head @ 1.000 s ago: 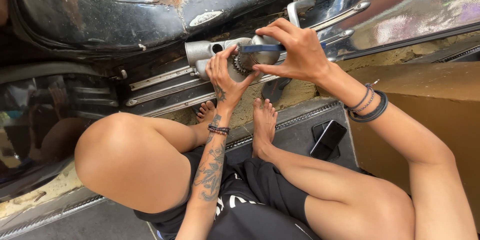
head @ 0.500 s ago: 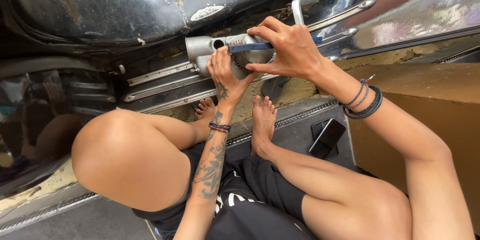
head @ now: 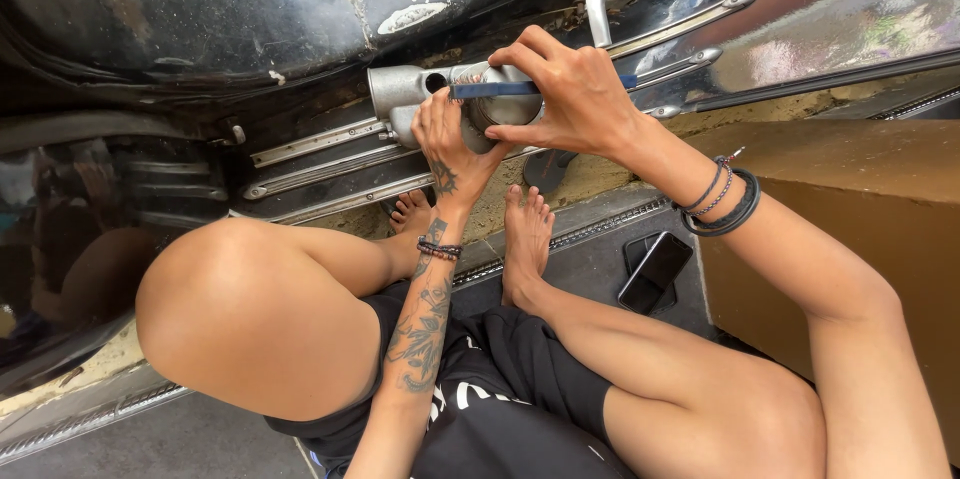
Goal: Cleaning a metal cylinder head from a motorcycle using a small brush while sitting on the floor.
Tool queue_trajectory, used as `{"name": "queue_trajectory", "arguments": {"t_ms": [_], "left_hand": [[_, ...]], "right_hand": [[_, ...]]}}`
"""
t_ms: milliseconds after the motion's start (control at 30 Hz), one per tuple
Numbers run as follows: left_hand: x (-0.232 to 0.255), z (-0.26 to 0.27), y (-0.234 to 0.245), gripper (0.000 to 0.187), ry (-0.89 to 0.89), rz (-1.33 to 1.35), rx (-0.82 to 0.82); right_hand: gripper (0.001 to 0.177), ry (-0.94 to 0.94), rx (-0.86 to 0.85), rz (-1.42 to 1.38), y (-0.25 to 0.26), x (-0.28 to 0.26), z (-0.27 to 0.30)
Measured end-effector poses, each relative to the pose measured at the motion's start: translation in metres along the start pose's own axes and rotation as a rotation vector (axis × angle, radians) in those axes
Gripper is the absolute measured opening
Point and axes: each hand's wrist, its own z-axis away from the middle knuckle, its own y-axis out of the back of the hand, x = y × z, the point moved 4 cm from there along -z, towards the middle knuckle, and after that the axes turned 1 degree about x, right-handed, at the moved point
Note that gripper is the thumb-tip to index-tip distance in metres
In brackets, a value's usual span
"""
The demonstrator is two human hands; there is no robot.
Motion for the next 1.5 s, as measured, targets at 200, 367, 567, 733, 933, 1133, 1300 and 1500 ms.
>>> {"name": "queue_trajectory", "arguments": {"t_ms": [200,367,567,733,933,1133,1300,1500], "left_hand": [[0.007,0.0,0.007,0.085,-0.027,0.009,-0.042],[0.006,0.001,0.007,0.079,-0.033,0.019,-0.029],[0.019,-0.006,0.017,0.08,-0.029,0.046,-0.002],[0.021,-0.009,0.019,0.078,-0.031,0.051,-0.003],[0.021,-0.007,0.017,0.078,-0.037,0.05,0.002],[0.018,-0.007,0.016,0.077,-0.016,0.08,-0.003],[0.015,-0.005,0.012,0.078,-0.017,0.065,0.002],[0.014,-0.003,0.012,0.078,-0.004,0.073,0.001]], "right_hand": [[0.065,-0.03,-0.041,-0.016,0.002,-0.005,0.001],[0.073,-0.033,-0.049,-0.056,0.013,-0.004,0.0],[0.022,-0.089,0.054,-0.242,0.051,-0.002,-0.003],[0.024,-0.113,-0.018,-0.236,0.065,-0.001,0.002],[0.008,-0.066,-0.038,-0.107,0.063,0.007,0.01],[0.014,-0.102,-0.206,-0.253,0.056,-0.003,0.009],[0.007,-0.094,-0.116,-0.073,0.067,0.014,0.007],[0.009,0.083,-0.167,0.137,0.052,-0.014,0.003]]}}
